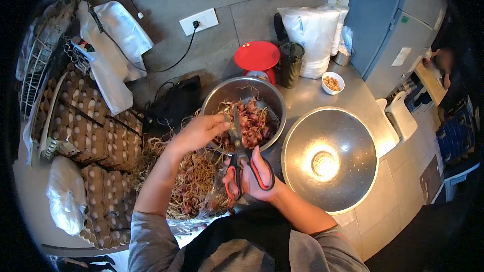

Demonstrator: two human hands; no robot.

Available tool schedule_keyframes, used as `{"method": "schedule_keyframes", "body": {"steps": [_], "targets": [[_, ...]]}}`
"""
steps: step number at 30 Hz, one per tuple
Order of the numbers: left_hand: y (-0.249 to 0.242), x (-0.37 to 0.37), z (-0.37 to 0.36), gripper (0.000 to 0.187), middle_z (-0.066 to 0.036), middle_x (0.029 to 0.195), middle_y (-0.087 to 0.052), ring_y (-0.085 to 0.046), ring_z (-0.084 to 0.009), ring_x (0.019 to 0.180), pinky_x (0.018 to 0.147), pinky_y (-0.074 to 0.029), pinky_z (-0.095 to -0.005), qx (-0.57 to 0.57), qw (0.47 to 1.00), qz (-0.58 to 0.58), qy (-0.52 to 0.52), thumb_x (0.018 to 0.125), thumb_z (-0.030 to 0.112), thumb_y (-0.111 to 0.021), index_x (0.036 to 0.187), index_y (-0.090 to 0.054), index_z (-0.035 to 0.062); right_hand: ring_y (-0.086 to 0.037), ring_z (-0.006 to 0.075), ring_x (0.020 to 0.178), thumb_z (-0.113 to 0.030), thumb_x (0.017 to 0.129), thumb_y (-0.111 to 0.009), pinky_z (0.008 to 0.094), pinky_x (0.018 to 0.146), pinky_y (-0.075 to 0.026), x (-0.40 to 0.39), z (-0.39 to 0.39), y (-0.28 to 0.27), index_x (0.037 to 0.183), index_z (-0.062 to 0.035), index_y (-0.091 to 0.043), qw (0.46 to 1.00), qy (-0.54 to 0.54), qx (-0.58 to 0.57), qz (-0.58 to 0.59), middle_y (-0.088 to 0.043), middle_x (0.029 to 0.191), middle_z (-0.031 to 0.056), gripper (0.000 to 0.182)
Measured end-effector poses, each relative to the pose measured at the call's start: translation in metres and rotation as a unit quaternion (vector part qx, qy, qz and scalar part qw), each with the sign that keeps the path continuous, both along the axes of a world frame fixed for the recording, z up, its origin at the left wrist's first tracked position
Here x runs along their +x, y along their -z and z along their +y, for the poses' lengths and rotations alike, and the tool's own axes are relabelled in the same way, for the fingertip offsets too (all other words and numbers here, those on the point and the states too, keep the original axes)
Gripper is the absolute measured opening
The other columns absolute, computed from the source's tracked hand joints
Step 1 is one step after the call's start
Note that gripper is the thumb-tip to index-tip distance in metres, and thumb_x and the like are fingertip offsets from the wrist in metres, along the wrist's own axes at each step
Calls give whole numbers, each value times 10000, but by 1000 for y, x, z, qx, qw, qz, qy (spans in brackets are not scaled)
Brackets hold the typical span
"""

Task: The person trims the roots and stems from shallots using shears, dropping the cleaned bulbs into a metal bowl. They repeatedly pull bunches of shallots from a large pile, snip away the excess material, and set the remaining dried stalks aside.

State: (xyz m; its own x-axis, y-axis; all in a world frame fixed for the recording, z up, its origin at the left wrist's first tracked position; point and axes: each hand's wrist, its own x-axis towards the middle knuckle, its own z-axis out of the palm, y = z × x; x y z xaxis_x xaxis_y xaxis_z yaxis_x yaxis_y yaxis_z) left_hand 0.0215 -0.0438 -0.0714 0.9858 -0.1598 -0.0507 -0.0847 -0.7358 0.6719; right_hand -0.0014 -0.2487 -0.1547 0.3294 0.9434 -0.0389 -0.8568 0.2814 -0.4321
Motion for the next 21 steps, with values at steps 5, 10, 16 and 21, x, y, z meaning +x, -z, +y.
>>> {"method": "schedule_keyframes", "body": {"steps": [5, 10, 16, 21], "targets": [[12, -2, 14, 244, -81, 643, -499, -465, -145, 619, 613, -412, -297, -34, 997, -28, -65, 910, 264, -517, 904, -576, 27, -480, 159, 471, -676, 834, -332, 270, 440, -376, 6, 2, 19, 1063, -42, -511, 996, 51, -76, 4, -515, 604, 49, 697], [-6, -21, 52, 261, 0, 660, -518, -486, -100, 620, 567, -391, -258, -123, 963, -159, -178, 900, 286, -540, 875, -602, 34, -430, 119, 411, -648, 854, -320, 233, 386, -333, 2, -18, 22, 1065, -49, -491, 979, 117, -167, -18, -482, 589, 10, 657], [-38, -118, 142, 217, 59, 590, -458, -399, -53, 525, 478, -298, -216, -195, 878, -164, -405, 864, 290, -577, 859, -615, 76, -463, 162, 434, -665, 855, -241, 263, 415, -365, 0, -55, 28, 1130, -38, -443, 967, 162, -191, -56, -560, 674, 83, 714], [65, -156, 229, 359, -94, 850, -611, -565, -223, 787, 704, -424, -359, 186, 880, 170, -402, 835, 350, -590, 1041, -599, 57, -479, 176, 457, -636, 874, -222, 295, 435, -406, 1, -57, 30, 1157, -50, -394, 974, 158, -152, -59, -565, 686, 91, 673]]}}
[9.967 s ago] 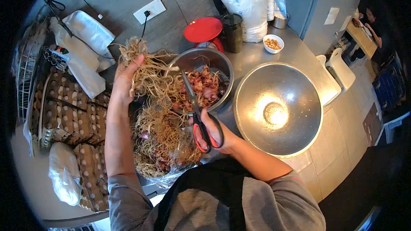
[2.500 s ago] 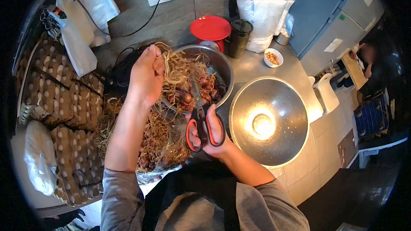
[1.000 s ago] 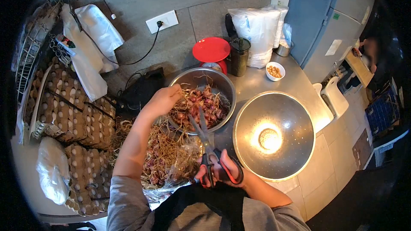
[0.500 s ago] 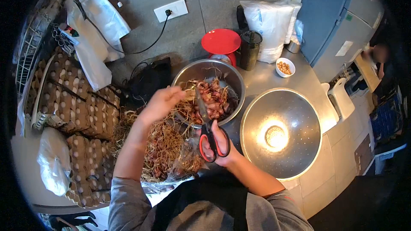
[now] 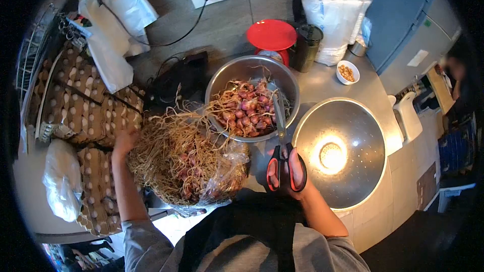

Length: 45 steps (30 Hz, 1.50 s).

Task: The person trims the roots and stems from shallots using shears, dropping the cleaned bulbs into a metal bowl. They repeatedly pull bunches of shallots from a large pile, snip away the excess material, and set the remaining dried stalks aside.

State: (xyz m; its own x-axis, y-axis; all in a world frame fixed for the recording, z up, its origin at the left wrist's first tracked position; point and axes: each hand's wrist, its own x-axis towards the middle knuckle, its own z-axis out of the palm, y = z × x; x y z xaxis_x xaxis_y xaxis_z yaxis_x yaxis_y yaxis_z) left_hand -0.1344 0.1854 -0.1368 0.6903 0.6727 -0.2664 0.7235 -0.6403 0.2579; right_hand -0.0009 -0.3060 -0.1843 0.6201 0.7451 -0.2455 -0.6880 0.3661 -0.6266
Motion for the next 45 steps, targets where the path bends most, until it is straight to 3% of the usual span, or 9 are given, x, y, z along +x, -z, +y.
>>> {"method": "schedule_keyframes", "body": {"steps": [3, 5, 9, 11, 14, 21, 24, 32, 45], "targets": [[-13, 10, -47, 514, -181, 1275, -477, -448, -294, 1193, 976, -368, -388, 110, 980, 163, -28, 820, 378, -607, 1243, -509, 105, -479, 174, 466, -642, 870, -231, 294, 444, -412, -1, 2, -7, 1164, -42, -384, 1000, -10, -28, -4, -564, 683, 84, 686], [0, 23, -57, 547, -186, 1286, -464, -417, -320, 1207, 1017, -324, -407, 235, 970, 48, 41, 812, 349, -609, 1278, -466, 103, -479, 176, 470, -638, 875, -232, 295, 445, -410, -2, 3, -4, 1164, -36, -384, 999, -12, -32, -15, -565, 684, 84, 684], [-8, 83, -110, 691, -164, 1377, -353, -326, -326, 1275, 1056, -265, -422, 125, 930, -227, 261, 771, 336, -669, 1350, -371, 105, -480, 180, 476, -626, 884, -233, 299, 452, -411, -5, 9, -8, 1166, -35, -384, 999, -20, -32, -11, -563, 683, 84, 672], [20, 107, -126, 594, -148, 1286, -470, -385, -302, 1239, 1049, -286, -404, 206, 892, -258, 310, 793, 319, -637, 1304, -419, 111, -480, 181, 478, -622, 887, -231, 301, 457, -412, -8, 12, -13, 1167, -37, -385, 999, -28, -13, -22, -562, 681, 86, 667], [50, 130, -114, 425, -117, 1122, -593, -517, -278, 1098, 956, -382, -390, 76, 944, 36, 320, 844, 319, -577, 1193, -498, 89, -480, 181, 481, -624, 885, -227, 303, 459, -413, -10, 8, -12, 1173, -44, -379, 999, -16, -31, -13, -554, 674, 92, 665], [-47, 112, -123, 352, 8, 665, -480, -472, -89, 621, 590, -380, -225, -373, 888, -243, 112, 931, 403, -459, 815, -530, 79, -507, 178, 546, -649, 861, -272, 302, 522, -440, -11, -7, -1, 1228, -49, -328, 997, -54, -22, -56, -560, 767, 103, 705], [-93, 115, -132, 339, 46, 664, -434, -353, -51, 533, 526, -311, -198, -344, 886, -272, 153, 928, 403, -467, 783, -503, 99, -535, 176, 641, -696, 817, -313, 303, 602, -455, -11, 1, -10, 1268, -54, -283, 986, -116, -10, -116, -562, 879, 105, 785], [-119, 146, -180, 261, 65, 738, -461, -375, -20, 623, 565, -307, -181, -340, 887, -221, 220, 928, 348, -472, 846, -523, 105, -539, 151, 779, -761, 759, -290, 262, 669, -436, -21, 23, -32, 1348, -67, -249, 954, -265, 70, -124, -574, 997, 91, 911], [-65, 175, -235, 309, -146, 827, -619, -575, -218, 779, 730, -444, -327, -322, 848, -171, 384, 924, 264, -463, 1000, -573, -15, -582, 253, 710, -772, 777, -215, 337, 648, -453, 3, 45, -33, 1214, -77, -390, 975, -157, 150, 49, -611, 981, 151, 839]]}}
